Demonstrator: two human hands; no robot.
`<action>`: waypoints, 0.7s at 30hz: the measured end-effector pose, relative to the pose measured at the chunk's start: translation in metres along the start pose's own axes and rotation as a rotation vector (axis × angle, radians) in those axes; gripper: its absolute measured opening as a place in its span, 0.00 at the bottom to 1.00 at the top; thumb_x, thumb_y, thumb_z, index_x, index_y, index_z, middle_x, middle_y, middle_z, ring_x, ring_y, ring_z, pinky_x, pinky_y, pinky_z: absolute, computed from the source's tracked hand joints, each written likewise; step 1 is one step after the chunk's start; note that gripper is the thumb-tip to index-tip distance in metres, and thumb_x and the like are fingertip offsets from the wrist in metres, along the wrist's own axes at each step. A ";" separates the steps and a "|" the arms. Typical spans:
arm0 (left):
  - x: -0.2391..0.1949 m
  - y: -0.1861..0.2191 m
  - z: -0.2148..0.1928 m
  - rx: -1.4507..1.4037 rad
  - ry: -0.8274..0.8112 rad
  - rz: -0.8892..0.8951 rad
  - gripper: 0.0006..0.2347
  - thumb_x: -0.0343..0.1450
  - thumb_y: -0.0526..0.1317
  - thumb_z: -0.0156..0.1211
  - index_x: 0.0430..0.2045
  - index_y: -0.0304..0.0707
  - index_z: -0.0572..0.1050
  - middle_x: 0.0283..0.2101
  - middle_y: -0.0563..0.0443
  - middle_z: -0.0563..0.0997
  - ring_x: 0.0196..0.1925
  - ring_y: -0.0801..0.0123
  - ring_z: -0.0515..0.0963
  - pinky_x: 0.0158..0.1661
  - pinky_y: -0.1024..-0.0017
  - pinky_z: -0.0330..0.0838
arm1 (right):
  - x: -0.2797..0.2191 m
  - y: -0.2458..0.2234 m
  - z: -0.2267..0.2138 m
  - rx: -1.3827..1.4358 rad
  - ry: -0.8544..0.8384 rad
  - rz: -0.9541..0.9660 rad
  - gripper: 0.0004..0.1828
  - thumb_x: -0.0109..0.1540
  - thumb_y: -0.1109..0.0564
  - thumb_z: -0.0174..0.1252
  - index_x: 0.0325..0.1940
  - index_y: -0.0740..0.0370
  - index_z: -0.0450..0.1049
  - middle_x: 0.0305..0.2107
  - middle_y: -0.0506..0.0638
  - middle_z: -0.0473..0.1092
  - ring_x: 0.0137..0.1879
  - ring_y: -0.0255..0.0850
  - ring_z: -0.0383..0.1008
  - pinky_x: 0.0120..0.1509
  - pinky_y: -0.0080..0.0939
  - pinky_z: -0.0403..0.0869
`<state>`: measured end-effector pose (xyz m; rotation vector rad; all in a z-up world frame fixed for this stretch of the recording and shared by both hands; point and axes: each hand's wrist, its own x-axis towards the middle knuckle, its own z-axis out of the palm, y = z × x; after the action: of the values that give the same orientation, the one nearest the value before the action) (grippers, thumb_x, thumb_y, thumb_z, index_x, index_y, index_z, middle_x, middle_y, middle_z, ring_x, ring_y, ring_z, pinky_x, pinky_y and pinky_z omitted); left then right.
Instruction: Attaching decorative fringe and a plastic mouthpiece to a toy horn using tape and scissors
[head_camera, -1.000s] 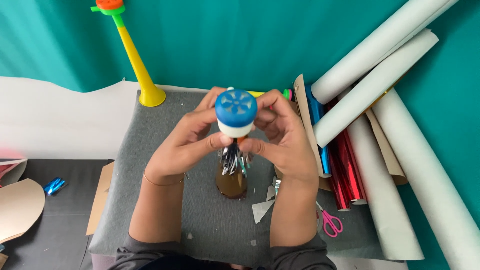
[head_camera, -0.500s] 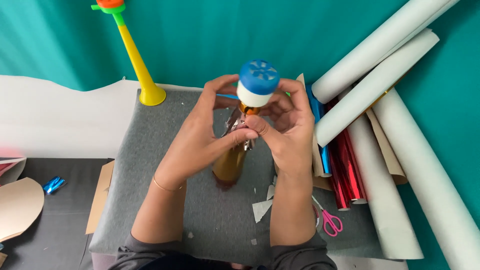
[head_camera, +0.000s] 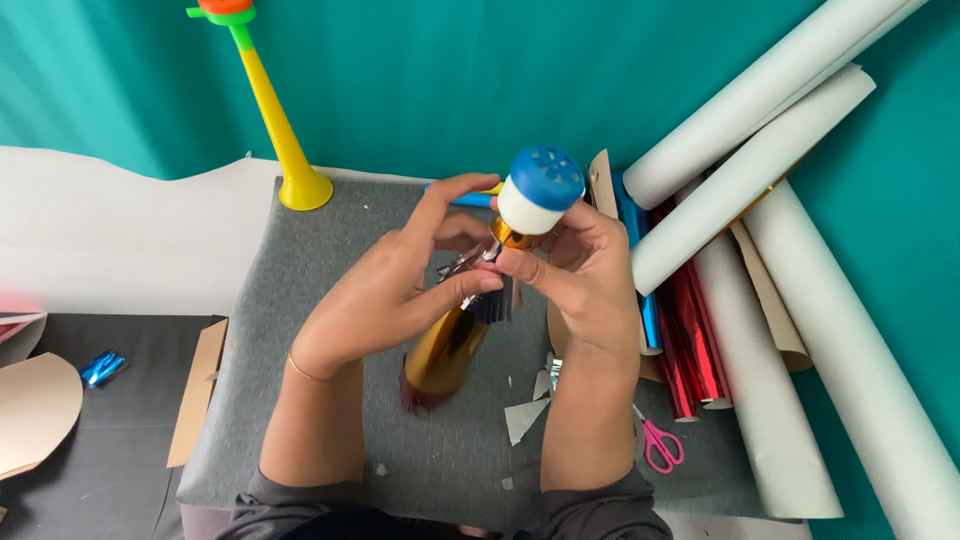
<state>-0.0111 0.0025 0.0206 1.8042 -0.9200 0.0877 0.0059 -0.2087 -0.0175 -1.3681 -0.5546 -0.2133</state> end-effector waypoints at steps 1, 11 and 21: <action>0.000 0.001 -0.001 0.000 0.000 0.000 0.28 0.75 0.46 0.55 0.68 0.38 0.52 0.46 0.50 0.81 0.49 0.66 0.82 0.52 0.69 0.74 | -0.001 0.000 0.002 0.000 0.000 0.000 0.24 0.55 0.59 0.73 0.54 0.66 0.76 0.45 0.53 0.78 0.52 0.41 0.79 0.58 0.41 0.82; -0.029 0.001 -0.001 0.454 0.066 -0.197 0.41 0.67 0.60 0.61 0.71 0.38 0.51 0.58 0.40 0.77 0.56 0.48 0.77 0.47 0.56 0.70 | -0.003 0.013 -0.010 0.131 0.239 -0.125 0.28 0.57 0.58 0.73 0.59 0.64 0.73 0.54 0.55 0.74 0.58 0.45 0.75 0.64 0.42 0.71; -0.283 -0.029 0.039 1.081 0.641 -0.581 0.18 0.68 0.50 0.65 0.51 0.49 0.81 0.52 0.56 0.83 0.55 0.67 0.82 0.61 0.66 0.70 | -0.028 -0.006 -0.035 0.299 0.432 -0.199 0.32 0.57 0.55 0.76 0.61 0.60 0.69 0.53 0.51 0.73 0.57 0.46 0.73 0.56 0.55 0.78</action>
<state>-0.2053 0.1284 -0.1500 2.6865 0.2302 0.8653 -0.0120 -0.2481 -0.0295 -0.9385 -0.3405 -0.5513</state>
